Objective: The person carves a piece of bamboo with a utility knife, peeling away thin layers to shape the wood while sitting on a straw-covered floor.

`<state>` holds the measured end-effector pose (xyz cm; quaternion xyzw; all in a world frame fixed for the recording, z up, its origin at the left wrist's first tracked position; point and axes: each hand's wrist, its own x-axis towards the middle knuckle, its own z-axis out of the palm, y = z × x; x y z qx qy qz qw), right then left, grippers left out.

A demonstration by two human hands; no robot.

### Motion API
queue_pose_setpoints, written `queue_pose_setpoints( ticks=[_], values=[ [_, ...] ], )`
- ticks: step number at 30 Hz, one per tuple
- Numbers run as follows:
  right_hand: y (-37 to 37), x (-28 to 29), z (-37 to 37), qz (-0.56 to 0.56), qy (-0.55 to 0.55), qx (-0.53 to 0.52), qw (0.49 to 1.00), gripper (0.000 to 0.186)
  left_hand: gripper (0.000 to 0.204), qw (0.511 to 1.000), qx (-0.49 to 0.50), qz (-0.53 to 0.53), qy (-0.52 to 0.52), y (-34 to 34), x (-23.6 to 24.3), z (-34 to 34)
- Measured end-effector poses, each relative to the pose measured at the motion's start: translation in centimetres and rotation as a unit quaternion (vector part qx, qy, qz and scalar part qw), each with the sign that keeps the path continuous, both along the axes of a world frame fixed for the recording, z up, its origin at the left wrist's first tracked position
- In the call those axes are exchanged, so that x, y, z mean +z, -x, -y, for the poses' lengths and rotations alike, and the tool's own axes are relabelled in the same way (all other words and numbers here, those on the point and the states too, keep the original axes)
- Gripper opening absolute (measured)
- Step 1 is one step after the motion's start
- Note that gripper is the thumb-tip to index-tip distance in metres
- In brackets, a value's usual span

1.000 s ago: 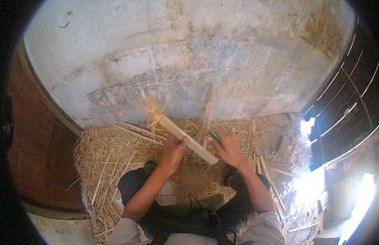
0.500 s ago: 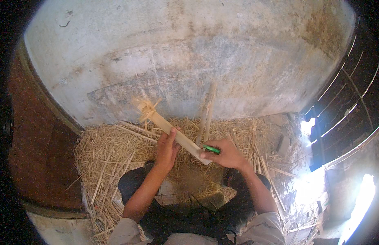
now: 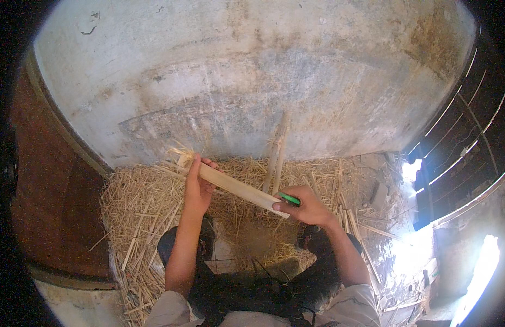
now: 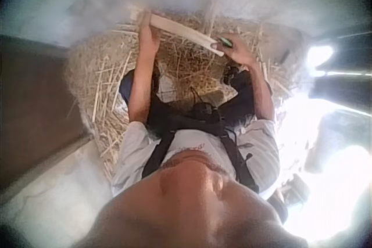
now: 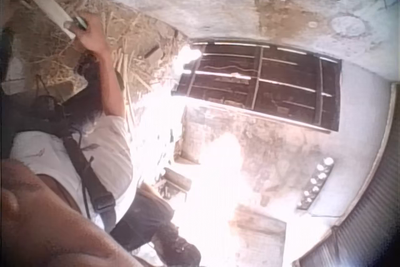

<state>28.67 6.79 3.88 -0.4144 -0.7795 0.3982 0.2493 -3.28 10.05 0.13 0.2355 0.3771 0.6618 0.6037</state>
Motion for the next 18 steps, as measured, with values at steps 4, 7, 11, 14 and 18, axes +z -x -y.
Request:
queue_pose_setpoints(
  ticks=[4,7,11,14,18],
  values=[
    [-0.2,-0.3,-0.1,-0.004,0.004,-0.020,1.000,0.032,0.070,0.996,-0.074,0.048,-0.032,0.5,0.7,0.6],
    [-0.4,-0.8,-0.1,-0.066,0.022,-0.049,0.996,0.032,0.078,0.987,-0.112,0.106,-0.051,0.3,1.0,0.9],
    [-1.1,-1.6,-0.5,-0.126,0.027,-0.104,0.986,0.031,0.068,0.992,-0.121,0.009,-0.048,0.2,0.5,0.6],
    [-1.2,-1.2,-0.5,-0.134,0.069,-0.154,0.976,0.030,0.064,0.971,-0.205,-0.118,-0.030,-0.1,-0.5,0.6],
    [-1.7,-1.2,-0.6,-0.110,0.091,-0.157,0.977,0.030,0.060,0.961,-0.202,-0.176,-0.062,-2.3,-0.1,1.3]
  ],
)
